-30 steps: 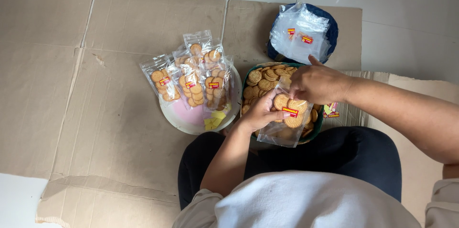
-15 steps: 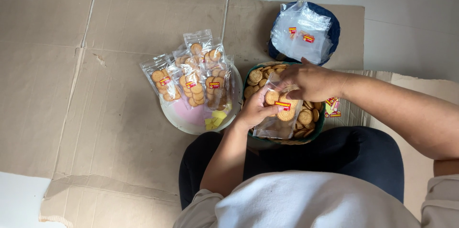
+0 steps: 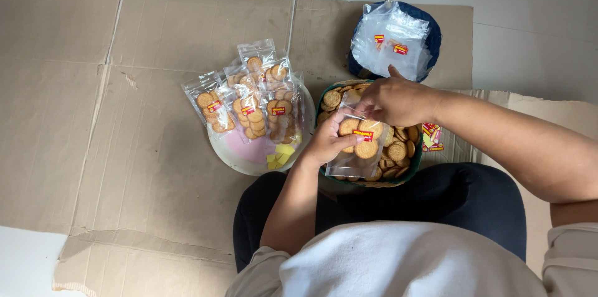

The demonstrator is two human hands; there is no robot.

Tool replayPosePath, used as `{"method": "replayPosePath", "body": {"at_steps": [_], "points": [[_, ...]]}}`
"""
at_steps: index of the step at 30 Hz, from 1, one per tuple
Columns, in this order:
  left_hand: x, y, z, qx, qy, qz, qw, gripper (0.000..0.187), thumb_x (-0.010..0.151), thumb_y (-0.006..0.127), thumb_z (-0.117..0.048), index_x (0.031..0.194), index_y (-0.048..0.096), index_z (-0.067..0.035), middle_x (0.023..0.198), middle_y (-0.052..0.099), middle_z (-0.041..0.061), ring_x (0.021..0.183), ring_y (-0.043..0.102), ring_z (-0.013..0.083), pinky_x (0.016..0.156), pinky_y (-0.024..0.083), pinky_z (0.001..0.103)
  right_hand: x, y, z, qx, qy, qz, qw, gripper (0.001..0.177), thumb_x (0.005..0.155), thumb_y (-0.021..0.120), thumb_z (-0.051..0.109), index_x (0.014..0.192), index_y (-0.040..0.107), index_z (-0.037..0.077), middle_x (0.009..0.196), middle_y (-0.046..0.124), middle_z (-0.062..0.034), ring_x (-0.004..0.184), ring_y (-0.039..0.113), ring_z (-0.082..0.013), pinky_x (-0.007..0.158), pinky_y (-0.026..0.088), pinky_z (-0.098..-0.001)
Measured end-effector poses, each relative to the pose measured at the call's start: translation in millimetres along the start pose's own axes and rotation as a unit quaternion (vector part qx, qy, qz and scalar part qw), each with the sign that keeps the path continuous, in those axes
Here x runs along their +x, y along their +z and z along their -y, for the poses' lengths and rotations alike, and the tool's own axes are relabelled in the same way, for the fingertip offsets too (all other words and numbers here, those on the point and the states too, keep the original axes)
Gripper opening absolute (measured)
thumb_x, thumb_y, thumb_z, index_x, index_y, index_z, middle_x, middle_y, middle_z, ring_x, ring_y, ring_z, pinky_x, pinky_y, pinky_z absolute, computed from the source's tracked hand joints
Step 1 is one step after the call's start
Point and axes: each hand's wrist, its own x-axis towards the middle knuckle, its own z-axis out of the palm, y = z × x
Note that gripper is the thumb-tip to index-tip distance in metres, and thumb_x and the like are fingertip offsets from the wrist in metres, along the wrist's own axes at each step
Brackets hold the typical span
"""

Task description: Packing individual round cookies from a large container into small plastic bags.

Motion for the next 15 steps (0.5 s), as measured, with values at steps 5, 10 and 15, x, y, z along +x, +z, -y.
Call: {"method": "replayPosePath", "body": {"at_steps": [5,10,15], "points": [[-1.4,-0.4,-0.9,0.005,-0.008,0.01,1.0,0.057,0.078,0.085,-0.003,0.128,0.059,-0.008,0.116,0.069,0.004,0.103,0.065,0.0107,0.088,0.058,0.028,4.3,2.6,-14.5,0.019,-0.013,0.021,1.0,0.021,0.089,0.074,0.027,0.105,0.079,0.015,0.096,0.076,-0.0097,0.113,0.07,-0.0392,0.11,0.007,-0.0864],[0.7,-3.0,-6.2,0.02,-0.025,0.017,0.999,0.061,0.077,0.085,-0.003,0.131,0.059,-0.01,0.112,0.068,0.0,0.1,0.065,0.0076,0.086,0.058,0.025,-13.9,-31.4,15.0,0.081,0.02,0.085,0.993,0.026,0.093,0.069,0.022,0.113,0.077,0.008,0.104,0.078,-0.0175,0.117,0.067,-0.0469,0.111,0.0,-0.0854],[-1.1,-13.7,-33.2,-0.045,0.018,-0.017,0.999,0.078,0.081,0.082,0.0,0.15,0.047,-0.006,0.115,0.071,0.015,0.103,0.07,0.0192,0.088,0.061,0.031,-18.5,14.6,-36.2,0.364,0.023,-0.317,0.875,0.025,0.104,0.066,0.011,0.127,0.067,0.001,0.111,0.071,-0.0149,0.111,0.064,-0.0282,0.108,0.042,-0.0578]]}}
